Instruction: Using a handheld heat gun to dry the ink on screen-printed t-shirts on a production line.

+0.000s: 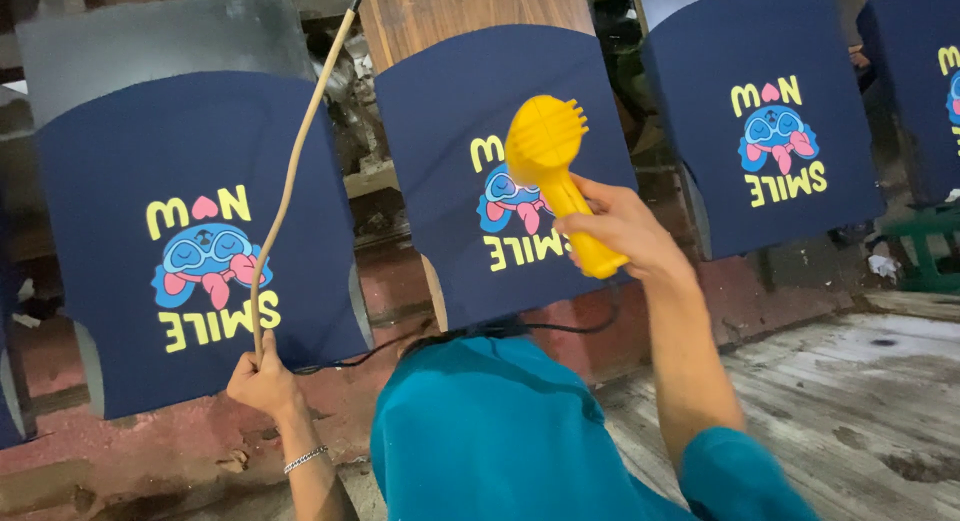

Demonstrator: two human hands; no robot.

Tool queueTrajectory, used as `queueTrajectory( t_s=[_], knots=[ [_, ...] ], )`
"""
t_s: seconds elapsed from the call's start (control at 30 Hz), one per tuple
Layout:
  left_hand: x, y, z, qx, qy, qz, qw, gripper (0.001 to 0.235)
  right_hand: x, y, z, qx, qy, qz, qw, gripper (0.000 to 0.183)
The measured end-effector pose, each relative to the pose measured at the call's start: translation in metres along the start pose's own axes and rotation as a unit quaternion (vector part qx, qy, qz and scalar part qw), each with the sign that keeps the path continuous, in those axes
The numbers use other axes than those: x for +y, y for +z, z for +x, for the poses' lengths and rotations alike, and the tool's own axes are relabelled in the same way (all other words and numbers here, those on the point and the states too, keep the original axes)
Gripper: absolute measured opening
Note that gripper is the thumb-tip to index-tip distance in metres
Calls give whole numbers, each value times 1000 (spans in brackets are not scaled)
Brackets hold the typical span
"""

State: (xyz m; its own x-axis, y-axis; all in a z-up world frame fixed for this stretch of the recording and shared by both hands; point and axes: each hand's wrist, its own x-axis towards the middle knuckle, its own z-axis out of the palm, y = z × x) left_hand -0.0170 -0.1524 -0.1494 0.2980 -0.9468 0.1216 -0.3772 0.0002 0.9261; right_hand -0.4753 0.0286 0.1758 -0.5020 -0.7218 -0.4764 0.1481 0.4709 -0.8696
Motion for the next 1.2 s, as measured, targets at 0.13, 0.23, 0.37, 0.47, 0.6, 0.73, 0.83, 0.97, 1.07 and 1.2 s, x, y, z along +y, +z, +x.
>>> queueTrajectory(
  t_s=[0.13, 0.23, 0.37, 0.47, 0.6, 0.73, 0.83, 0.97, 1.07, 1.2],
  knots=[
    [4, -2, -2, -3, -4, 4, 1000, 57, -3, -10, -15, 8, 57, -42, 997, 90],
    [13, -2, -2, -10, -13, 3, 1000, 57, -1, -7, -6, 11, 16, 16, 1000, 84],
    [53, -5, -5, -25, -19, 10, 999, 63, -15, -10, -9, 37, 67, -32, 997, 72],
    [77, -4, -9, -39, -41, 24, 998, 68, -15, -18, -16, 42, 133, -69, 988, 63],
    [79, -4, -11, -30, -50, 34, 998, 69, -13, -12, -1, 54, 122, -30, 991, 62],
    [77, -5, -10, -38, -50, 26, 998, 68, -14, -18, -3, 78, 111, -3, 991, 55],
    [78, -6, -11, -48, -52, 19, 997, 67, -13, -26, -21, 66, 108, -51, 991, 51],
    [72, -3, -10, -31, -48, 38, 998, 69, 1, -25, -13, 47, 137, -22, 989, 60],
    [79, -3, -11, -32, -58, 42, 997, 67, -6, -12, -6, 55, 111, -18, 992, 65],
    [74, -4, -10, -54, -42, 20, 997, 67, -11, -10, -12, 69, 116, -20, 991, 69]
  ],
)
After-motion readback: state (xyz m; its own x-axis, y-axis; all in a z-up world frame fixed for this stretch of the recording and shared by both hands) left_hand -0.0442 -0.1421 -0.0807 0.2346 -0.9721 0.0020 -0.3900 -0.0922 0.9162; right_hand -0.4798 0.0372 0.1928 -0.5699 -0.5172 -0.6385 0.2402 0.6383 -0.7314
